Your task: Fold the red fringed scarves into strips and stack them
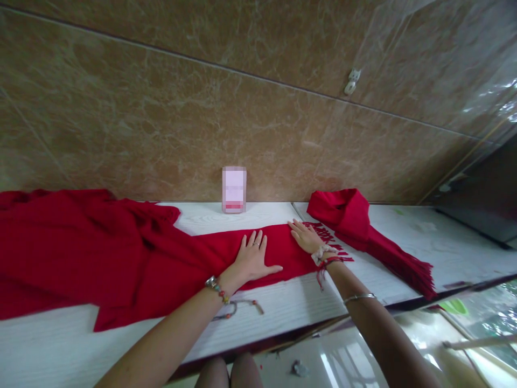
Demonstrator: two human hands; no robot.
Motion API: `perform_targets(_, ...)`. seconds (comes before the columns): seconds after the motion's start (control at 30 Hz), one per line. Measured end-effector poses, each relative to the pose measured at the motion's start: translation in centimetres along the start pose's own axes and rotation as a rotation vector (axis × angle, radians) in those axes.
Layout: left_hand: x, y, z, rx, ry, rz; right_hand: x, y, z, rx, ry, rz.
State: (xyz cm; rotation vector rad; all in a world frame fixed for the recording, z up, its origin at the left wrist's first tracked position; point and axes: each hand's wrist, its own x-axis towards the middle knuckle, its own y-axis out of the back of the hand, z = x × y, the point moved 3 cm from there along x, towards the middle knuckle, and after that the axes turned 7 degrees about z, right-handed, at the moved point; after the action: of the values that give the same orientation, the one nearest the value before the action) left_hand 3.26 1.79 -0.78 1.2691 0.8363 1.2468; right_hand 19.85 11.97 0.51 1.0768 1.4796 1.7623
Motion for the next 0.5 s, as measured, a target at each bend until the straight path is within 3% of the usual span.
perform_targets(0.1,0.0,0.0,0.0,0.003,0.002,-0.001,0.2,0.6,0.2,0.019,-0.060,0.056)
perform_targets(0.17,0.0,0.1,0.0,0.007,0.007,-0.005,0.0,1.0,-1.4,0.070,0.035,0.110)
perform_targets(0.27,0.0,0.1,0.0,0.006,0.011,-0.009,-0.8,0.7,-4.3,0.140,0.226,0.070)
perform_targets(0.33,0.0,0.2,0.0,0.006,0.012,-0.012,-1.3,0.3,-4.9,0.132,0.238,0.033)
perform_targets(0.5,-0.1,0.3,0.1,0.017,0.000,-0.019,-1.3,0.0,-1.6,0.009,0.093,0.013)
